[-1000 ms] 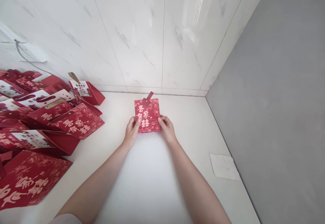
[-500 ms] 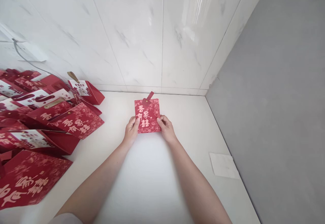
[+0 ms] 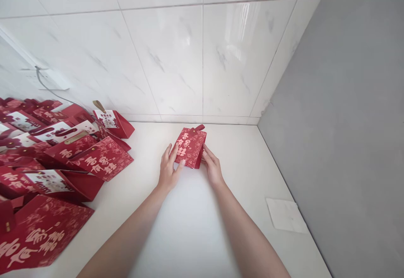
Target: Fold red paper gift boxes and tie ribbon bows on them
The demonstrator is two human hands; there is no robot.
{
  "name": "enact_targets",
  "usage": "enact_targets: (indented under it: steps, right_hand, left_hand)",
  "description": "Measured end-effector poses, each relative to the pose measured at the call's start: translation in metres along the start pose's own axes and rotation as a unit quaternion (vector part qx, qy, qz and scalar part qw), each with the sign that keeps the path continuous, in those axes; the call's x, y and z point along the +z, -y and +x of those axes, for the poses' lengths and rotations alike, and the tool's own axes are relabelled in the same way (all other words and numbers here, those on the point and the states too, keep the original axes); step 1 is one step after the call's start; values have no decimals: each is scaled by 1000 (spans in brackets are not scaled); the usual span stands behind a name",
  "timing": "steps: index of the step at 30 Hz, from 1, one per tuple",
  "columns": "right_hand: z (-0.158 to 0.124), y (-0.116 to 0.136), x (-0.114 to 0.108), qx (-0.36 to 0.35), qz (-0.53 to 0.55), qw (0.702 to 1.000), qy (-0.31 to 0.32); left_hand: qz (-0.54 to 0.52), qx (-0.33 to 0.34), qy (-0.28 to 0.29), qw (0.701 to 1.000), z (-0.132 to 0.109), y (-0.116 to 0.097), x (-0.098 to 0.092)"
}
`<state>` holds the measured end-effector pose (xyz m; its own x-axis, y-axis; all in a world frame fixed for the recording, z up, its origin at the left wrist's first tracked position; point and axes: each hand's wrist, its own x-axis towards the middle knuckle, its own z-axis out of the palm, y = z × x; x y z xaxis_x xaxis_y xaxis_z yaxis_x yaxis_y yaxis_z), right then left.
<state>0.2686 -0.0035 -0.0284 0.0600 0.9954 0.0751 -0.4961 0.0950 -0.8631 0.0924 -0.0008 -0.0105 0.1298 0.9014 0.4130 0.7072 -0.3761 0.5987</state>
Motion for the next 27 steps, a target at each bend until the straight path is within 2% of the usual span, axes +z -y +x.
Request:
enact_targets:
  steps: [6, 14, 17, 19, 22, 24, 27]
  right_hand:
    - [0, 5, 4, -48, -31, 998, 9]
    - [1, -1, -3, -34, -28, 999, -8]
    - [0, -3, -7, -34, -22, 999, -5]
    - [-2, -4, -9, -24, -21, 999, -5]
    - [-5, -5, -10, -5, -25, 1000, -4]
    - [-6, -5, -10, -1, -28, 1000, -3]
    - [-7, -5, -9, 0, -30, 1000, -2]
  left_hand:
    - [-5, 9, 113, 994, -2, -8, 2]
    - [42, -11, 90, 995, -8, -14, 3]
    - [90, -42, 124, 987, -20, -25, -9]
    - [141, -48, 161, 976, -30, -33, -29]
    - [209, -15, 170, 963, -46, -45, -77]
    - [258, -14, 126, 958, -57, -50, -118]
    - [340, -61, -4, 938, -74, -50, -183]
